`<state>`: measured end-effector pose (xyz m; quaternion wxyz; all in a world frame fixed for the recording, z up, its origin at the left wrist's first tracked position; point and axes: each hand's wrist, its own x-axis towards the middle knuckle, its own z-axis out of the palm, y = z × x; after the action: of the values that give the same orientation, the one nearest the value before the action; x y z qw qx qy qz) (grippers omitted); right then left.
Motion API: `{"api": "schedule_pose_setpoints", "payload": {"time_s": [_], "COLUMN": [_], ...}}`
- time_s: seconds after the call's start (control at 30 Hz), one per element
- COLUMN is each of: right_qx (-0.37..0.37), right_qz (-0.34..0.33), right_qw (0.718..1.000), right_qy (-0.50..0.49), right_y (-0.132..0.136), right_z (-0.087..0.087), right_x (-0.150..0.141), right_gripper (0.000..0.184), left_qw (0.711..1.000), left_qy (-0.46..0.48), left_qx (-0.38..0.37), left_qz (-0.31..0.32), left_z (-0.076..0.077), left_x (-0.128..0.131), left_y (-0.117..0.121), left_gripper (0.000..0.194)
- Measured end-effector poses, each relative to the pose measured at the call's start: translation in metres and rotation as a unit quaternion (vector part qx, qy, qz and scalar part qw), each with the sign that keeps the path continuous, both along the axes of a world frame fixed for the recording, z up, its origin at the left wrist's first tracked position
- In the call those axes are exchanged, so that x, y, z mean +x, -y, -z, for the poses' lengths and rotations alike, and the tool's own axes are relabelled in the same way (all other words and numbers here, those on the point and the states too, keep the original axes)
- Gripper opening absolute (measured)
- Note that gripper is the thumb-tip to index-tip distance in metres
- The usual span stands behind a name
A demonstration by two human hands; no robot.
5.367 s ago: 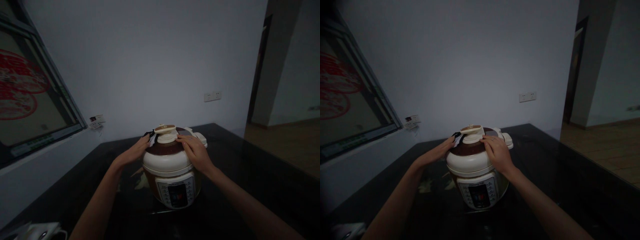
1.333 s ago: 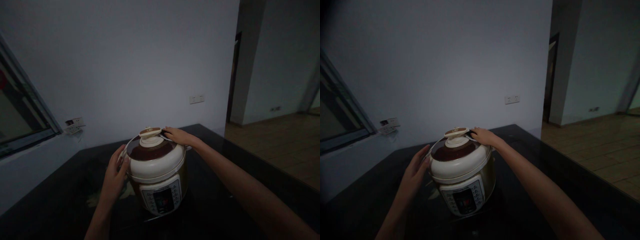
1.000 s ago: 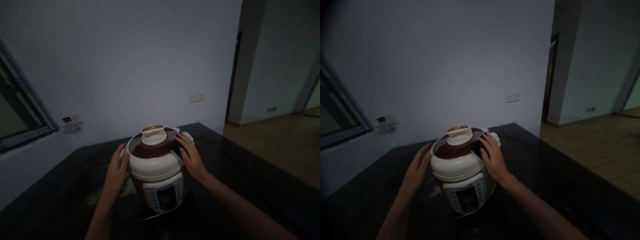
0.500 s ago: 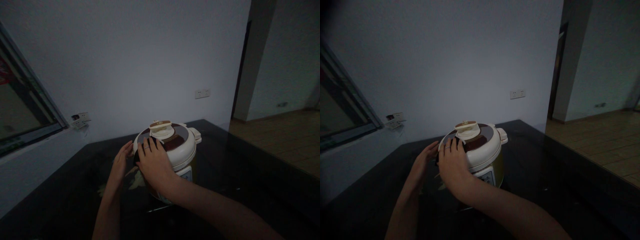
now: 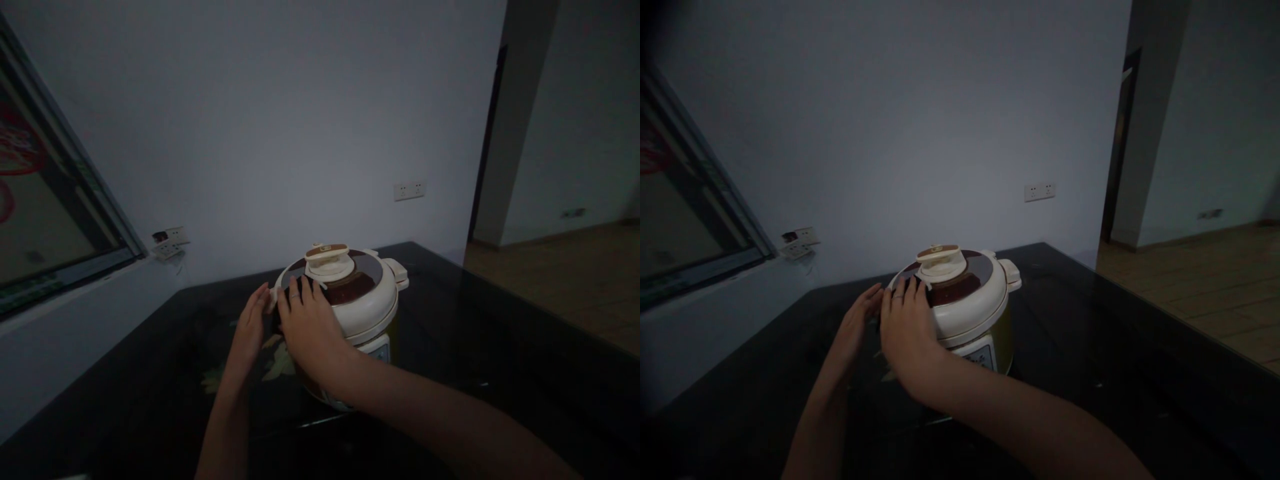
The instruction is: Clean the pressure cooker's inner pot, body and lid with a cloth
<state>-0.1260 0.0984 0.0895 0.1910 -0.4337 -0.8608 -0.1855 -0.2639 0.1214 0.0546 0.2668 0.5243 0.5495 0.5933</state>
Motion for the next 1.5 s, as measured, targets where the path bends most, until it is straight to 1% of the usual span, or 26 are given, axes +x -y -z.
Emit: {"api": "schedule_pose_setpoints", "payload": {"time_s": [0.1,0.27,0.37,0.43,0.53,0.63,0.73,0.83,0.93,1.03,1.13,1.3,1.4,1.5], "right_qx": [-0.008,-0.056,-0.054,-0.045,-0.030,-0.024,-0.040,-0.062,-0.063,-0.074,-0.067,-0.046,-0.052,-0.038], "right_qz": [-0.017,-0.019,-0.037,-0.055,-0.082,-0.114,-0.070,-0.021,-0.020,-0.045,-0.065,-0.098,-0.112,-0.152], "right_qw": [1.000,0.998,0.998,0.997,0.995,0.989,0.982,0.969,0.969,0.975,0.980,0.989,0.989,0.985], "right_qy": [-0.006,0.003,-0.006,-0.018,-0.049,-0.091,-0.171,-0.240,-0.237,-0.206,-0.177,-0.105,-0.085,-0.072], "right_y": [-0.002,-0.019,-0.018,-0.013,-0.005,-0.009,-0.030,-0.060,-0.084,-0.090,-0.077,-0.046,-0.034,-0.027], "right_z": [-0.002,-0.017,-0.016,-0.012,-0.006,-0.004,-0.002,-0.003,-0.007,-0.012,-0.013,-0.014,-0.017,-0.021], "right_x": [0.011,-0.002,0.003,0.020,0.058,0.100,0.131,0.144,0.143,0.137,0.130,0.122,0.115,0.099], "right_gripper": [0.061,0.072,0.073,0.072,0.069,0.065,0.053,0.042,0.035,0.032,0.034,0.046,0.046,0.042], "left_qw": [1.000,1.000,1.000,1.000,1.000,0.999,0.999,0.998,0.998,0.998,0.998,0.997,0.997,0.998], "left_qy": [0.002,-0.019,-0.025,-0.022,-0.026,-0.033,-0.040,-0.049,-0.058,-0.058,-0.056,-0.068,-0.067,-0.061], "left_qx": [-0.009,0.001,0.001,-0.007,-0.002,0.009,0.009,0.011,0.013,0.016,0.024,0.027,0.023,0.015], "left_qz": [0.006,0.002,-0.002,-0.009,-0.018,-0.015,-0.017,-0.021,-0.023,-0.018,-0.016,-0.019,-0.008,0.002], "left_z": [0.000,0.000,0.000,0.001,0.002,0.003,0.004,0.005,0.005,0.006,0.009,0.011,0.010,0.010], "left_x": [0.000,-0.001,-0.001,-0.002,-0.001,0.000,0.000,0.001,0.002,0.002,0.000,0.000,0.001,0.002], "left_y": [0.000,0.000,0.000,-0.001,-0.002,-0.001,-0.001,0.000,-0.001,-0.002,-0.004,-0.004,-0.004,-0.004], "left_gripper": [0.048,0.045,0.043,0.043,0.043,0.042,0.042,0.042,0.045,0.044,0.042,0.045,0.047,0.049]}}
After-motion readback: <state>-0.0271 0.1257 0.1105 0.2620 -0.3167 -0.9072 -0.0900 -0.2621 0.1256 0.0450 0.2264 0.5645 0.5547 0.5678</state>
